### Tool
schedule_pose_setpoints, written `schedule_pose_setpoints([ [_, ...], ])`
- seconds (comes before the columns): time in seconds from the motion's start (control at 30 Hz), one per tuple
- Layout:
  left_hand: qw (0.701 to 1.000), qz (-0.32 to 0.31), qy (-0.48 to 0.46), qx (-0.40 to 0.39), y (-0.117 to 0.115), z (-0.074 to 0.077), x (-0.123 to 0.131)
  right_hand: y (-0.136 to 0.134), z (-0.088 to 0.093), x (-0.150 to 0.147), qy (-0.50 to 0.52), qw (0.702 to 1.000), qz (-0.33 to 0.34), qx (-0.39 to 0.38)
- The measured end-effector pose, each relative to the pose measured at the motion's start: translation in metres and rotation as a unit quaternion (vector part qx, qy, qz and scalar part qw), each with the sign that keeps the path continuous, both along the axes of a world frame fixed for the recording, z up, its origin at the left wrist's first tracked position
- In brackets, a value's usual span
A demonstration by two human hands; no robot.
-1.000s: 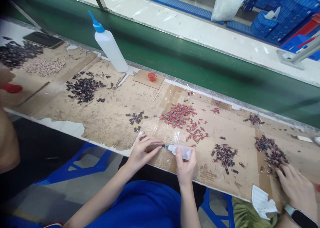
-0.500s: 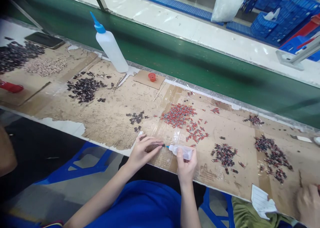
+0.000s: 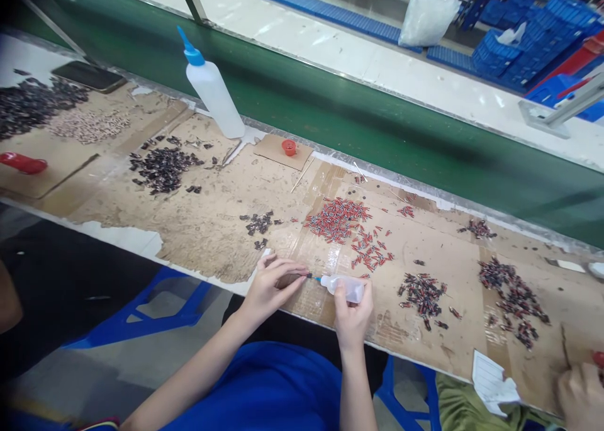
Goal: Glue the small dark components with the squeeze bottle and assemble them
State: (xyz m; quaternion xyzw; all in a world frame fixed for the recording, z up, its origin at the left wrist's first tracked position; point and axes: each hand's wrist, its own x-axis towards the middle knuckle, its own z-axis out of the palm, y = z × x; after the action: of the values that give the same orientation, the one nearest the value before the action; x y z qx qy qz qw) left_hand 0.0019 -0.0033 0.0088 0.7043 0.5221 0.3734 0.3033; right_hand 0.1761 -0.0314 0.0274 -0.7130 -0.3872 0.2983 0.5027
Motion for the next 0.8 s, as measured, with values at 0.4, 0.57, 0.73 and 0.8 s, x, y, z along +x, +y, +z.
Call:
schedule_pose_setpoints([
  [0.4,0.997,0.019,0.050,0.052,0.001,-0.007,0.003,0.012,-0.002,-0.010,0.031,0.991,0.064,0.111],
  [0.57,0.999,0.012,0.010,0.040,-0.001,-0.007,-0.006,0.023,-0.007,-0.023,0.068,0.991,0.103,0.048],
  [0.73,0.997,0.023,-0.069,0.017,-0.007,0.006,-0.021,0.019,-0.007,-0.007,0.007,0.989,0.146,0.018],
  [0.8,0.994,0.033,-0.104,0.001,-0.009,0.013,-0.025,0.020,0.000,0.009,-0.080,0.985,0.153,0.029],
])
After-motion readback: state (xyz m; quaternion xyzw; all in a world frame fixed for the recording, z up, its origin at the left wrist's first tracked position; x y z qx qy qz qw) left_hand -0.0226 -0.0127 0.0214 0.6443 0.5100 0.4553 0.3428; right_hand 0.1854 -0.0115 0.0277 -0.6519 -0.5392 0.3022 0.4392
